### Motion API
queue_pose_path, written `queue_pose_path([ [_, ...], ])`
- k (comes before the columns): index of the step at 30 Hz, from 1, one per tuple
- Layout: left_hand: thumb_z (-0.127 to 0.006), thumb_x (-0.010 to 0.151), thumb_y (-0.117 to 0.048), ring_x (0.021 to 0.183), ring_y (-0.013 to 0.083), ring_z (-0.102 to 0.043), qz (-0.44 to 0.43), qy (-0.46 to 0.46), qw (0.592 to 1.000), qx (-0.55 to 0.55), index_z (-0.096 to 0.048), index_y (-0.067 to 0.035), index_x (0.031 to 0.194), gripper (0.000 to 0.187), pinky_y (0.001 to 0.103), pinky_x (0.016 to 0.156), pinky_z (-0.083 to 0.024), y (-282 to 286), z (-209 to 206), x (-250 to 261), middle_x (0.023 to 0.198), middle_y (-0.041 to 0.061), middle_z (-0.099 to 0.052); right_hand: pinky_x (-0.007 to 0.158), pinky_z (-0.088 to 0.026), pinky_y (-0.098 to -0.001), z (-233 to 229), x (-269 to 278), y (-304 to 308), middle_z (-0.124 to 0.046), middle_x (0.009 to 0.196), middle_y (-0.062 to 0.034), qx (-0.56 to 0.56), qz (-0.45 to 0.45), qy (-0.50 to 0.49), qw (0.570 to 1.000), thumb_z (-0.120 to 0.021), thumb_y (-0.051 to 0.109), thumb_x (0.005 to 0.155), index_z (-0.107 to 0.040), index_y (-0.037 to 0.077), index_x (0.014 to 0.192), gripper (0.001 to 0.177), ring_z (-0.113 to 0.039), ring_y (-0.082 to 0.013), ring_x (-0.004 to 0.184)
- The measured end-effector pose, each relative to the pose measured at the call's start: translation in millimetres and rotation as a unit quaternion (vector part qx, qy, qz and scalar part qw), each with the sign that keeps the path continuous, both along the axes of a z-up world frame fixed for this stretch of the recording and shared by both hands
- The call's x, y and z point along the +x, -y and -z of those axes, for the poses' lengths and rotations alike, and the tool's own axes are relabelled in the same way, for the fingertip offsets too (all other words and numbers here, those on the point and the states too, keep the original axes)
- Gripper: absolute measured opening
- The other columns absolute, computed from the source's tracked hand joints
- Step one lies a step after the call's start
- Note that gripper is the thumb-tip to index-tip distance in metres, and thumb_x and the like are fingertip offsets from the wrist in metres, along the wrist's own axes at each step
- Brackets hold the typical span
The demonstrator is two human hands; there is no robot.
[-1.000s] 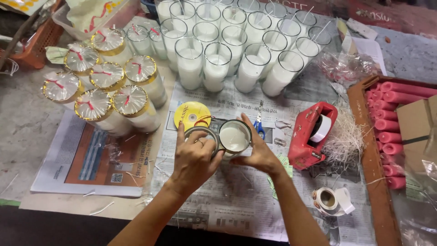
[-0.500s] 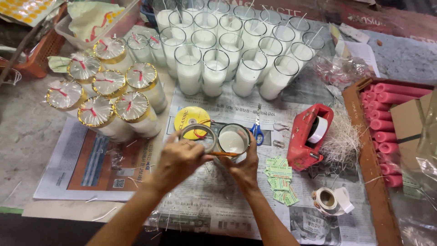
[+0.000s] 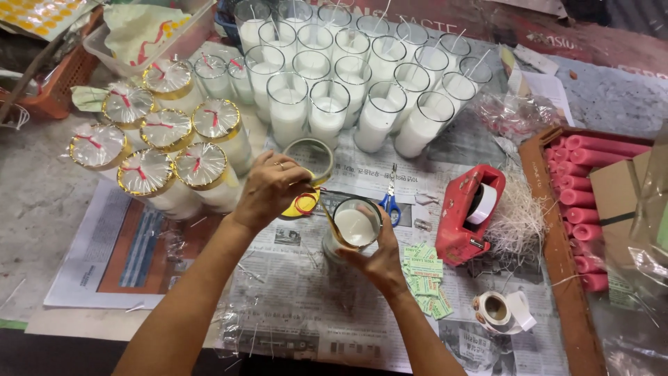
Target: Applying decorative green bands and securing them with adhesive tape onto glass candles.
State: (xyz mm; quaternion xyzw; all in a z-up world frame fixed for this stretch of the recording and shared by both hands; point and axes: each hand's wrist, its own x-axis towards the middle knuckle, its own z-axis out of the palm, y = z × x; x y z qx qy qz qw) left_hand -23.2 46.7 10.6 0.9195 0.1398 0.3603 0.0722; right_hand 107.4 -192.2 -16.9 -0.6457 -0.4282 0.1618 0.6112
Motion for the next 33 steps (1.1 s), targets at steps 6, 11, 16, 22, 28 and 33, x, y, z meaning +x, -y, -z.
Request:
queue_pose_path([
  [6,-0.082,0.083,-0.035,0.102,0.0109,-0.067,0.024,-0.007,0.997,-0.073,-0.073,-0.031,0.092,0.014,0.047,0.11,-0.037,9,15,24,0.083,-0.009,-0.074,0.116,-0.038,-0.0447,-2,16,0,-0.062,0.136,-0.0151,-0.011,-0.078,-0.03,0.996,-0.101,0.018,0.056,-0.055,0.008,0.141,0.097,-0.056,-0.0294,0.133],
  [11,-0.08,0.085,-0.034,0.105,0.0138,-0.068,0.049,-0.033,0.992,-0.111,-0.074,-0.03,0.096,0.013,0.051,0.112,-0.036,11,15,31,0.087,-0.006,-0.075,0.117,-0.036,-0.0458,-14,18,1,-0.059,0.138,-0.015,-0.017,-0.089,-0.017,0.996,-0.1,0.017,0.058,-0.051,0.009,0.145,0.101,-0.053,-0.0295,0.135],
  [16,-0.08,0.085,-0.035,0.106,0.0146,-0.067,0.063,-0.052,0.987,-0.138,-0.075,-0.03,0.096,0.012,0.053,0.113,-0.035,12,19,36,0.087,-0.006,-0.076,0.115,-0.038,-0.0459,-10,23,2,-0.058,0.136,-0.0136,-0.012,-0.094,0.008,0.995,-0.1,0.022,0.06,-0.052,0.01,0.143,0.097,-0.055,-0.0286,0.13],
  [22,-0.079,0.086,-0.036,0.111,0.0129,-0.066,0.085,-0.065,0.978,-0.18,-0.075,-0.034,0.098,0.013,0.051,0.114,-0.033,7,35,36,0.092,-0.009,-0.076,0.118,-0.034,-0.0488,-12,35,6,-0.058,0.138,-0.0201,-0.017,-0.133,-0.066,0.989,-0.098,0.016,0.062,-0.043,0.003,0.152,0.106,-0.053,-0.0308,0.132],
  [28,-0.078,0.087,-0.037,0.107,0.0148,-0.068,0.074,-0.075,0.976,-0.188,-0.076,-0.034,0.098,0.011,0.051,0.111,-0.037,16,16,28,0.092,-0.009,-0.077,0.123,-0.02,-0.0554,-34,6,20,-0.027,0.162,-0.0305,-0.066,-0.113,-0.036,0.991,-0.095,0.023,0.056,-0.016,0.004,0.163,0.134,-0.023,-0.0463,0.15],
  [33,-0.083,0.083,-0.03,0.093,0.0197,-0.067,0.119,-0.072,0.981,-0.137,-0.076,-0.019,0.097,0.018,0.034,0.085,-0.041,21,-2,23,0.091,-0.002,-0.077,0.124,-0.025,-0.039,-38,-49,30,-0.024,0.166,-0.0224,-0.05,0.064,-0.109,0.991,-0.087,0.011,0.073,-0.017,0.004,0.159,0.111,-0.026,-0.033,0.154],
])
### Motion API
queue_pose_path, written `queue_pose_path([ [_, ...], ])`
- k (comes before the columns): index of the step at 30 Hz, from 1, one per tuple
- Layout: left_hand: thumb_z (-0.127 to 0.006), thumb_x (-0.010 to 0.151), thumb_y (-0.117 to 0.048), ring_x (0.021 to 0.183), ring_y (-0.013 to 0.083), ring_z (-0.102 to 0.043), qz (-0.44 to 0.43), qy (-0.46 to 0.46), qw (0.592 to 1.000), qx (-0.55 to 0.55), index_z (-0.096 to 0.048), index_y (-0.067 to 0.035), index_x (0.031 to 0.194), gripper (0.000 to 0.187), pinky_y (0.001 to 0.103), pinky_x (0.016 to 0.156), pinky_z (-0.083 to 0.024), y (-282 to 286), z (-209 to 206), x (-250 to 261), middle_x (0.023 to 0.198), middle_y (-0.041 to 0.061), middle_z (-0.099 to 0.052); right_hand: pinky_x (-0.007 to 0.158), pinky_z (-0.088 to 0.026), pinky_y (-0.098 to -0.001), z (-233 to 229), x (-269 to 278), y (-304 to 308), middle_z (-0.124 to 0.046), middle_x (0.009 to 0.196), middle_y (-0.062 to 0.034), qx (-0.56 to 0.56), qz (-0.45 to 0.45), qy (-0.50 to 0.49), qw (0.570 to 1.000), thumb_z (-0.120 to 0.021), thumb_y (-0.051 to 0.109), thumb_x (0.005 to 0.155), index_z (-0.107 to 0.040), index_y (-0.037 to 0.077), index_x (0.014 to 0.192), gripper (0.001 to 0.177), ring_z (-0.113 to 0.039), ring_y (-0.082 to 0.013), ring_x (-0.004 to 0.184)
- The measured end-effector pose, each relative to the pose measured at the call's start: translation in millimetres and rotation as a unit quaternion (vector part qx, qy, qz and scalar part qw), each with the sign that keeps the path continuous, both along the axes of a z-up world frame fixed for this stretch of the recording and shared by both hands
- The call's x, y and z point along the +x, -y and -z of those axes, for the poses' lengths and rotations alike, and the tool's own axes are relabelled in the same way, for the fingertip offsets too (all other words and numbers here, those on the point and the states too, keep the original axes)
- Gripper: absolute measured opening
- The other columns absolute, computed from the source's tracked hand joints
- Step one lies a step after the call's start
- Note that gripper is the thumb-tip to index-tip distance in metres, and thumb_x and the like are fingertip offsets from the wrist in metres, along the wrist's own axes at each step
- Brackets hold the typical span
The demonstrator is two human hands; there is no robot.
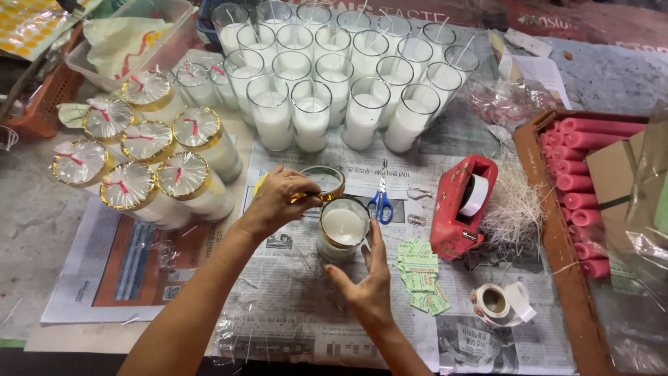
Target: Applying decorative green bands and securing them with adhesive tape onto glass candles.
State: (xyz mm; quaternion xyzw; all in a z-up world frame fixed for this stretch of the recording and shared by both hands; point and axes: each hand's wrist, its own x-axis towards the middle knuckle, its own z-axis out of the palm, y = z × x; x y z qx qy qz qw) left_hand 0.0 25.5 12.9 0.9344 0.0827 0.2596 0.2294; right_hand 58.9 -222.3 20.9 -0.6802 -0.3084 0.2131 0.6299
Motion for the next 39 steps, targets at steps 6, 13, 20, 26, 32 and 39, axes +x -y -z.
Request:
queue_pose_path([
  [6,-0.085,0.079,-0.034,0.11,0.0188,-0.067,-0.083,-0.028,0.995,0.036,-0.077,-0.031,0.088,0.012,0.061,0.113,-0.032,22,-8,-21,0.082,-0.005,-0.077,0.122,-0.026,-0.0474,35,63,-16,-0.036,0.156,-0.0322,0.066,-0.152,0.03,0.986,-0.096,0.013,0.062,-0.021,-0.002,0.16,0.124,-0.032,-0.0438,0.147],
  [13,-0.077,0.085,-0.038,0.111,0.0212,-0.065,-0.179,0.024,0.978,0.102,-0.068,-0.021,0.081,0.02,0.065,0.114,-0.027,94,2,-40,0.073,0.003,-0.07,0.118,-0.036,-0.0396,31,107,-43,-0.056,0.144,-0.0158,0.019,-0.268,0.054,0.962,-0.1,0.018,0.056,-0.034,0.011,0.159,0.123,-0.05,-0.026,0.138],
  [20,-0.078,0.081,-0.036,0.107,0.0209,-0.066,-0.213,0.05,0.968,0.124,-0.067,-0.018,0.08,0.021,0.066,0.115,-0.025,102,-3,-38,0.07,0.004,-0.068,0.12,-0.031,-0.0513,16,55,-32,-0.041,0.152,-0.032,0.007,-0.098,0.046,0.994,-0.098,0.015,0.055,-0.024,0.003,0.16,0.129,-0.042,-0.0459,0.141],
  [26,-0.077,0.082,-0.034,0.097,0.021,-0.068,-0.206,0.059,0.966,0.145,-0.067,-0.017,0.08,0.02,0.066,0.113,-0.028,100,-7,-39,0.068,0.004,-0.068,0.119,-0.036,-0.0431,23,40,-40,-0.056,0.141,-0.021,0.035,-0.008,0.062,0.997,-0.098,0.018,0.059,-0.039,0.007,0.153,0.112,-0.053,-0.0336,0.136],
  [32,-0.068,0.092,-0.046,0.072,0.0207,-0.069,-0.169,0.057,0.967,0.183,-0.064,-0.019,0.08,0.03,0.061,0.109,-0.038,86,-2,-55,0.064,0.002,-0.065,0.116,-0.039,-0.0446,27,47,-38,-0.064,0.133,-0.0176,0.034,0.001,0.102,0.994,-0.1,0.024,0.058,-0.049,0.007,0.145,0.102,-0.059,-0.0324,0.13],
  [39,-0.07,0.091,-0.038,0.091,0.0165,-0.067,-0.126,0.033,0.974,0.188,-0.067,-0.026,0.092,0.012,0.061,0.113,-0.034,21,-14,-86,0.078,-0.005,-0.066,0.116,-0.039,-0.0466,26,45,-38,-0.064,0.132,-0.02,0.054,-0.009,0.097,0.994,-0.099,0.02,0.058,-0.049,0.004,0.144,0.101,-0.059,-0.0347,0.13],
])
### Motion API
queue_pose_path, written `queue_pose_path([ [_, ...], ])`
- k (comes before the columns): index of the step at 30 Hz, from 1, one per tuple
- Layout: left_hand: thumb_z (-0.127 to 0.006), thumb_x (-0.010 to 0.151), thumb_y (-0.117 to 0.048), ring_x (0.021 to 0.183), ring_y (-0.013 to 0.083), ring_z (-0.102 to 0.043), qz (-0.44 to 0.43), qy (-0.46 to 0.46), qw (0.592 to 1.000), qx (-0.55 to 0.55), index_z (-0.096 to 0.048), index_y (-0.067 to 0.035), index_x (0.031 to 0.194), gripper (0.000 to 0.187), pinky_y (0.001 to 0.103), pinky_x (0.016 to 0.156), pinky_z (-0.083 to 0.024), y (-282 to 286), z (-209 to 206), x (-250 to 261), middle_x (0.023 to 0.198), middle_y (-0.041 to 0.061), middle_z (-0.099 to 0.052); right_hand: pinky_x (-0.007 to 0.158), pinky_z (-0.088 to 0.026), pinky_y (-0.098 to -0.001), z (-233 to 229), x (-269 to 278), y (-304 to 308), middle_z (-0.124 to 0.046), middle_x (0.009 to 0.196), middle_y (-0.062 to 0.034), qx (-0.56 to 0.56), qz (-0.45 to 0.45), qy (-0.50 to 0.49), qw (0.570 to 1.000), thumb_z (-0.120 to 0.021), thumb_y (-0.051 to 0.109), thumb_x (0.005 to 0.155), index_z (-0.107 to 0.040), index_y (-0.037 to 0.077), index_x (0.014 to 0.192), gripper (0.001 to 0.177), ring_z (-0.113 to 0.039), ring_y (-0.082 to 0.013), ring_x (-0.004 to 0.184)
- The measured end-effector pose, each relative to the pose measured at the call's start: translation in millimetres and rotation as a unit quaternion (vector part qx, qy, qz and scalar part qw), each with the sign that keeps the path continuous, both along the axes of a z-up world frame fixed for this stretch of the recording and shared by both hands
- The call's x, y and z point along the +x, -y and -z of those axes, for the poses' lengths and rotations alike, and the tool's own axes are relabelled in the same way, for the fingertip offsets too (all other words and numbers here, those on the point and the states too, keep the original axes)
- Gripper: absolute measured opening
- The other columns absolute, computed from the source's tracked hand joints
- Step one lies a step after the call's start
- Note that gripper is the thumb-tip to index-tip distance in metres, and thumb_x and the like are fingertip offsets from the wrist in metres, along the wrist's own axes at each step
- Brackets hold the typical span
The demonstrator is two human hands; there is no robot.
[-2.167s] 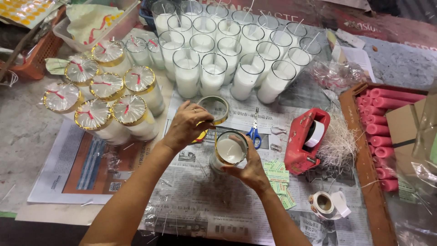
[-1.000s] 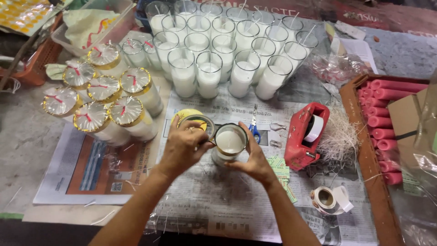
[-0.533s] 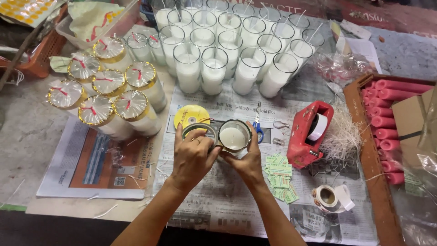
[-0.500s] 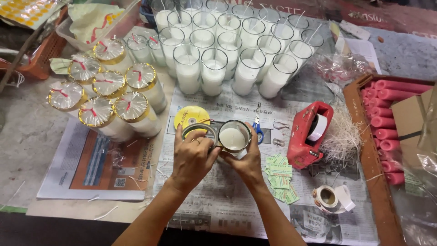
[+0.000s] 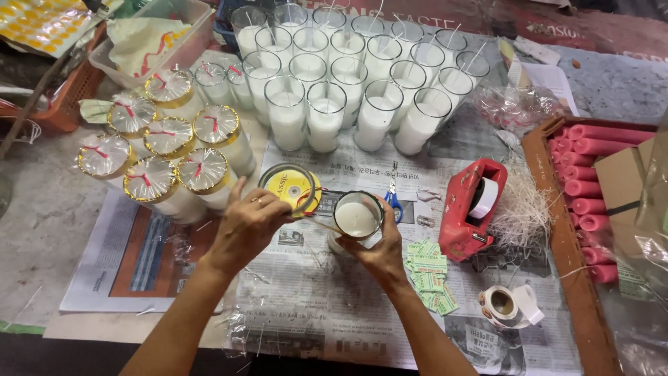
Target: Applying decorative green bands and securing them with adhesive tape onto glass candles.
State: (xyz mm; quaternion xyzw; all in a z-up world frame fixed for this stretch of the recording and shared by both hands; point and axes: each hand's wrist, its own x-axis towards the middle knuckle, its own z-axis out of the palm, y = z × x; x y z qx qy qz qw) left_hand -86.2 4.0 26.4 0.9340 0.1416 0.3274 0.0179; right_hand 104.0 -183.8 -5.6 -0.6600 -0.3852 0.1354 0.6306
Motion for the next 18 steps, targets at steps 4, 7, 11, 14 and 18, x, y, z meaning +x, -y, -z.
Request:
queue_pose_path([
  [4,-0.072,0.091,-0.039,0.096,0.0165,-0.067,-0.005,0.022,0.998,-0.05,-0.068,-0.026,0.095,0.014,0.061,0.112,-0.035,-12,18,35,0.083,-0.006,-0.068,0.116,-0.039,-0.045,-1,1,3,-0.063,0.132,-0.0196,0.002,-0.002,-0.003,1.0,-0.099,0.021,0.058,-0.049,0.005,0.145,0.101,-0.058,-0.0338,0.131],
  [7,-0.075,0.09,-0.035,0.099,0.0168,-0.067,-0.003,0.047,0.995,-0.088,-0.071,-0.027,0.096,0.011,0.062,0.113,-0.033,-15,29,59,0.086,-0.006,-0.071,0.116,-0.038,-0.0453,-2,5,6,-0.063,0.132,-0.0195,0.004,-0.018,-0.01,1.0,-0.099,0.019,0.058,-0.05,0.004,0.144,0.1,-0.059,-0.0334,0.13],
  [11,-0.075,0.09,-0.035,0.099,0.0175,-0.067,0.017,0.041,0.99,-0.131,-0.071,-0.028,0.1,0.012,0.062,0.112,-0.032,-15,35,75,0.087,-0.006,-0.072,0.116,-0.038,-0.043,-4,13,7,-0.064,0.134,-0.0167,-0.003,-0.057,-0.015,0.998,-0.1,0.019,0.055,-0.051,0.006,0.144,0.102,-0.058,-0.0308,0.132],
  [14,-0.075,0.089,-0.037,0.1,0.0153,-0.067,0.021,0.03,0.989,-0.143,-0.071,-0.03,0.101,0.014,0.059,0.113,-0.032,-13,40,80,0.087,-0.008,-0.072,0.117,-0.037,-0.0436,-9,16,8,-0.063,0.136,-0.0165,-0.013,-0.09,-0.022,0.996,-0.099,0.018,0.057,-0.05,0.007,0.144,0.101,-0.057,-0.031,0.133],
  [18,-0.075,0.09,-0.036,0.1,0.0151,-0.068,0.029,0.026,0.983,-0.177,-0.072,-0.03,0.102,0.013,0.059,0.114,-0.032,-11,45,84,0.089,-0.007,-0.074,0.117,-0.038,-0.0429,-11,22,10,-0.064,0.137,-0.0142,-0.022,-0.121,-0.027,0.992,-0.1,0.019,0.057,-0.049,0.009,0.145,0.102,-0.057,-0.0289,0.134],
])
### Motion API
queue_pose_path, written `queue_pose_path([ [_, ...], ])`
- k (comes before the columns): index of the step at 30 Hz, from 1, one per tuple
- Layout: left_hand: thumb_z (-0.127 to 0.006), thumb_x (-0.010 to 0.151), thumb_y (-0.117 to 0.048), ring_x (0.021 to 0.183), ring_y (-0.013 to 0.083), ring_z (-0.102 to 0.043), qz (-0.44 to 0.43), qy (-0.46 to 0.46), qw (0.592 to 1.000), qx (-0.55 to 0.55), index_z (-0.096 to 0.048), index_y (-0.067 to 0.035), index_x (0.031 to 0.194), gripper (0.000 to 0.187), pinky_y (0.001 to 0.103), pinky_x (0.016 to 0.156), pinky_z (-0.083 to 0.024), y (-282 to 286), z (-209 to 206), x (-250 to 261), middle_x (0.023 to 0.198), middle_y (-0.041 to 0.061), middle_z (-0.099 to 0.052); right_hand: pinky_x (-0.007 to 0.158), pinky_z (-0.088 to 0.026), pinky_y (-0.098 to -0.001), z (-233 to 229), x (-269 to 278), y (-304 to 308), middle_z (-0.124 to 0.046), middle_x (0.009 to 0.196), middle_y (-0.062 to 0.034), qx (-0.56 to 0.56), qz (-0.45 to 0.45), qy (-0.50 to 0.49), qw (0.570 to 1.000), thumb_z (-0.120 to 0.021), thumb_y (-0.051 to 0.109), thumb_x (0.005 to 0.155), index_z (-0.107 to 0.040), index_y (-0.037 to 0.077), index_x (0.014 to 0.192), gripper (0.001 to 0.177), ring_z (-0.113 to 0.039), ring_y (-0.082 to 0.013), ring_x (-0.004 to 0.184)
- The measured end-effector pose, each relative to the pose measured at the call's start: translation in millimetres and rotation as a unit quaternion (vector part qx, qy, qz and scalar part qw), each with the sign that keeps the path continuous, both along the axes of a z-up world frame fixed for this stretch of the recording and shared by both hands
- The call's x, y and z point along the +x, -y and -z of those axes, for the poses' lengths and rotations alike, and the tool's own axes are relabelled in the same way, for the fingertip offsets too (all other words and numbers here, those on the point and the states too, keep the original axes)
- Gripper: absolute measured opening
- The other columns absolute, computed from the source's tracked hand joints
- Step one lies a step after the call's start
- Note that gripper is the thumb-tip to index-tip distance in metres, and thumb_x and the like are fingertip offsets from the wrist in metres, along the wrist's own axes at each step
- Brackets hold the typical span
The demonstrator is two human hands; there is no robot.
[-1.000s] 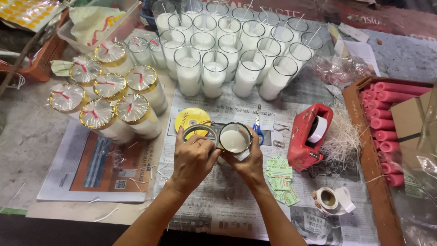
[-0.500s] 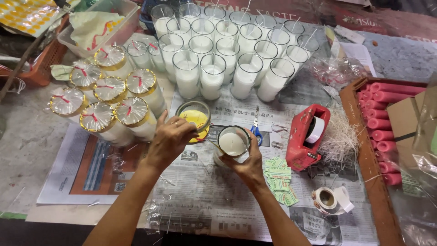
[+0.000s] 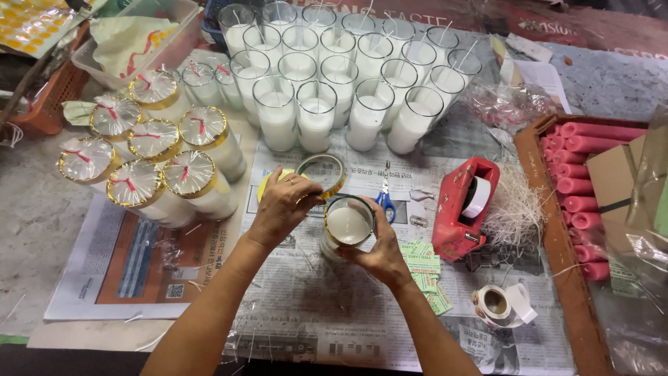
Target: Applying decorative green bands and securing them with adhesive tape onto glass candles.
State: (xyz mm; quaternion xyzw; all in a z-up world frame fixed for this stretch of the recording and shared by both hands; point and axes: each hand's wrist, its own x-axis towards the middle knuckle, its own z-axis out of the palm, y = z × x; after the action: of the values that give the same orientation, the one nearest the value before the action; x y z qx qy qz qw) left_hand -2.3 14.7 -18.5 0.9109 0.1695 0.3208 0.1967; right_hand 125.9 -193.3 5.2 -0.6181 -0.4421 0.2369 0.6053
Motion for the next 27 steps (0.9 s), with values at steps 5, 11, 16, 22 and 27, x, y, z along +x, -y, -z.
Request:
queue_pose_path([
  [5,-0.075,0.091,-0.034,0.097,0.0158,-0.07,-0.001,0.007,1.0,-0.025,-0.073,-0.03,0.103,0.013,0.055,0.111,-0.037,7,3,1,0.09,-0.007,-0.075,0.117,-0.038,-0.0456,-2,4,0,-0.06,0.141,-0.0147,-0.01,-0.025,-0.006,1.0,-0.097,0.019,0.062,-0.047,0.011,0.147,0.099,-0.053,-0.0304,0.137],
  [11,-0.076,0.092,-0.031,0.093,0.0138,-0.071,-0.002,0.023,0.999,-0.035,-0.073,-0.03,0.104,0.012,0.044,0.105,-0.044,14,3,-4,0.089,-0.009,-0.075,0.119,-0.034,-0.0569,12,46,13,-0.047,0.152,-0.0241,-0.129,-0.097,-0.048,0.986,-0.082,0.009,0.072,-0.037,0.011,0.157,0.096,-0.041,-0.0433,0.143],
  [16,-0.075,0.093,-0.03,0.091,0.0124,-0.071,-0.009,0.028,0.999,-0.018,-0.073,-0.031,0.104,0.01,0.038,0.098,-0.047,19,-6,-5,0.089,-0.011,-0.074,0.085,-0.06,-0.032,95,110,-10,-0.079,0.101,-0.0007,-0.24,0.165,0.126,0.948,-0.073,0.022,0.084,-0.075,0.027,0.117,0.034,-0.075,-0.0189,0.096],
  [22,-0.076,0.09,-0.031,0.083,0.0166,-0.067,-0.042,0.046,0.996,0.069,-0.072,-0.031,0.097,0.008,0.033,0.076,-0.051,27,-16,-9,0.079,-0.009,-0.07,0.082,-0.057,-0.061,105,120,-66,-0.075,0.101,-0.0153,-0.491,0.133,0.284,0.813,-0.075,0.041,0.085,-0.064,0.015,0.116,0.042,-0.073,-0.0399,0.1],
  [27,-0.074,0.089,-0.033,0.082,0.0195,-0.066,-0.029,0.07,0.996,0.053,-0.071,-0.027,0.093,0.007,0.033,0.073,-0.053,28,-10,-7,0.074,-0.003,-0.067,0.085,-0.054,-0.0623,113,135,-67,-0.074,0.107,-0.0181,-0.498,0.15,0.197,0.831,-0.081,0.032,0.078,-0.063,0.018,0.121,0.049,-0.072,-0.0437,0.104],
])
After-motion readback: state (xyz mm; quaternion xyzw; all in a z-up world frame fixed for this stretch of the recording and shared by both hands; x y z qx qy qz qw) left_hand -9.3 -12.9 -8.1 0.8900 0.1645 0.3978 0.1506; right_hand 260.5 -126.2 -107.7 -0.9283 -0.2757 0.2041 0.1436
